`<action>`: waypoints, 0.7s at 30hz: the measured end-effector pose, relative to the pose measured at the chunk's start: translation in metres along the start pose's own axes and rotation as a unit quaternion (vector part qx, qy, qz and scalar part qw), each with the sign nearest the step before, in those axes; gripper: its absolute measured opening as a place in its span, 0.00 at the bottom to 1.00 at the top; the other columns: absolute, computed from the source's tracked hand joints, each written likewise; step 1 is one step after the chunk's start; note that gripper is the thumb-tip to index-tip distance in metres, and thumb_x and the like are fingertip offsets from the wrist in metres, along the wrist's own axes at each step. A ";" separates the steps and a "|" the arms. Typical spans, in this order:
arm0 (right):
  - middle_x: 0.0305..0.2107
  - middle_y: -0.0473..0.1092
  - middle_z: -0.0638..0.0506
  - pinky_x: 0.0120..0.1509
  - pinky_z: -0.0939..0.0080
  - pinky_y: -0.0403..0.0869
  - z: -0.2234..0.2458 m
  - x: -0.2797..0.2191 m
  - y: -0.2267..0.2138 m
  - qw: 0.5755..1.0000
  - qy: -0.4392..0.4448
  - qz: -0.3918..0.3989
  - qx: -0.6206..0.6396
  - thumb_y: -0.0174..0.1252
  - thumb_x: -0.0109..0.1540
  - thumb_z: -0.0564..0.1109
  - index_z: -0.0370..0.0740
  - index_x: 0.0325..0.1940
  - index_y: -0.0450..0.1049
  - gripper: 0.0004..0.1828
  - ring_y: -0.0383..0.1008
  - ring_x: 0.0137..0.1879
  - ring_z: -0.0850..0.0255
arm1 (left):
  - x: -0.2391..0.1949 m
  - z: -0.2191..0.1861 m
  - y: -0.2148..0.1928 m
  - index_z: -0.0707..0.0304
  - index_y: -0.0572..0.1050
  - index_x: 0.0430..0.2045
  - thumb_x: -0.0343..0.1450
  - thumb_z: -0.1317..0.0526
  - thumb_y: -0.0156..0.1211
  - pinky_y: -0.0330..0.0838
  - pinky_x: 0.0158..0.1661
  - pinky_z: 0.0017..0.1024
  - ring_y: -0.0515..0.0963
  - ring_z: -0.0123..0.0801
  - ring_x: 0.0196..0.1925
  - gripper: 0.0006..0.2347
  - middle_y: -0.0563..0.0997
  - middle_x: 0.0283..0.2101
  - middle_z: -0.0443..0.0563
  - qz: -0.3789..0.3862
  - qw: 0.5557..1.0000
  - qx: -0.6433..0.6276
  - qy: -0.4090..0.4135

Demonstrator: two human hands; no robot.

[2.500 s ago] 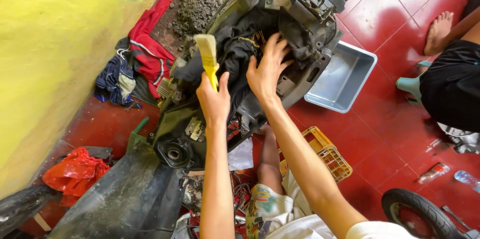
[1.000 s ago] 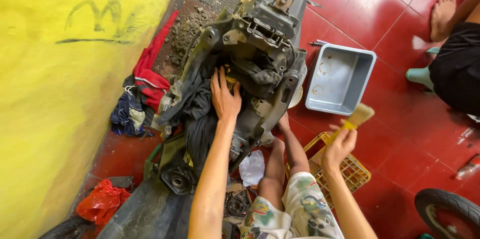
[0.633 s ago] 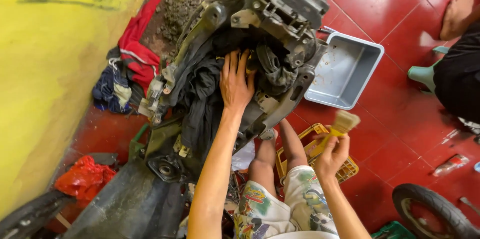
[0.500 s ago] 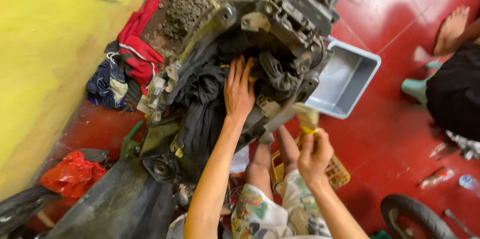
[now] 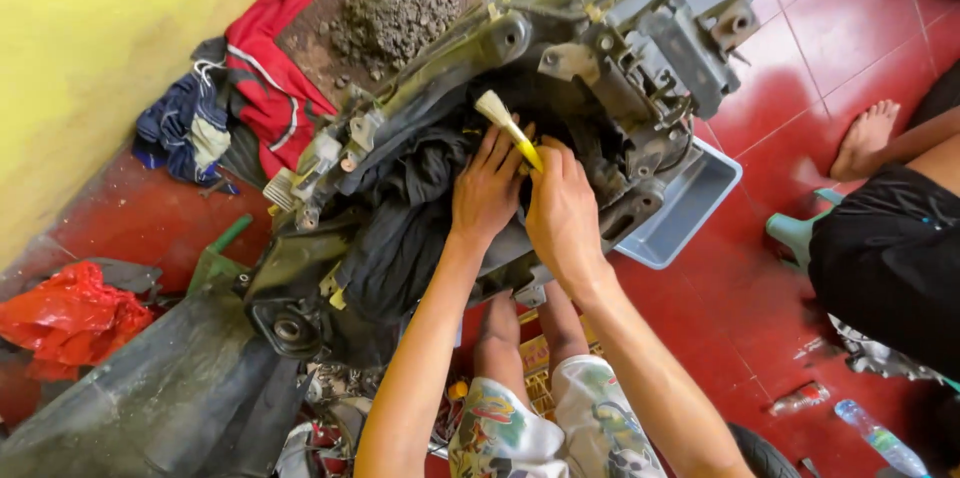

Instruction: The person cleans the inside of a motorcycle frame using a yellow brush and a black cloth. They scrub various areas of the frame and then wipe them with the cloth.

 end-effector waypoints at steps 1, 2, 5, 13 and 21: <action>0.47 0.68 0.31 0.45 0.37 0.75 0.001 0.000 -0.004 1.000 0.011 -0.011 0.025 0.51 0.67 0.31 0.26 0.52 0.67 0.09 0.73 0.47 0.29 | 0.015 -0.005 0.000 0.49 0.67 0.68 0.72 0.59 0.61 0.63 0.68 0.43 0.66 0.40 0.74 0.26 0.70 0.70 0.47 -0.004 0.999 0.028 0.016; 0.51 0.67 0.29 0.49 0.37 0.76 0.003 -0.004 -0.005 0.998 0.024 -0.018 0.050 0.50 0.68 0.30 0.25 0.51 0.67 0.08 0.72 0.52 0.27 | 0.023 -0.011 0.001 0.48 0.63 0.71 0.73 0.57 0.59 0.58 0.72 0.44 0.65 0.40 0.74 0.28 0.68 0.72 0.47 -0.004 0.998 0.055 0.028; 0.62 0.62 0.30 0.55 0.36 0.74 -0.006 -0.013 0.004 0.994 0.043 -0.044 0.088 0.46 0.70 0.33 0.28 0.53 0.65 0.08 0.66 0.62 0.25 | 0.055 -0.022 0.001 0.48 0.69 0.66 0.76 0.59 0.50 0.67 0.67 0.40 0.76 0.42 0.65 0.20 0.78 0.62 0.48 -0.107 0.991 0.024 0.071; 0.61 0.65 0.37 0.63 0.39 0.68 0.006 -0.025 0.019 0.998 -0.013 -0.014 0.061 0.50 0.69 0.36 0.33 0.53 0.67 0.09 0.64 0.66 0.30 | 0.013 0.005 -0.007 0.53 0.69 0.66 0.76 0.55 0.46 0.64 0.69 0.39 0.72 0.40 0.69 0.21 0.73 0.66 0.49 -0.065 0.993 0.063 0.073; 0.63 0.65 0.38 0.68 0.37 0.66 0.003 -0.044 0.004 0.986 0.019 0.019 0.163 0.52 0.65 0.31 0.33 0.54 0.69 0.13 0.59 0.73 0.30 | 0.005 0.013 0.012 0.58 0.68 0.65 0.76 0.45 0.48 0.61 0.66 0.45 0.73 0.44 0.65 0.25 0.73 0.64 0.52 -0.108 0.988 0.074 -0.083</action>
Point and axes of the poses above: each hand's wrist, its own x-axis towards the middle knuckle, its own y-axis out of the palm, z = x × y, the point moved 6 cm from there along x, towards the middle knuckle
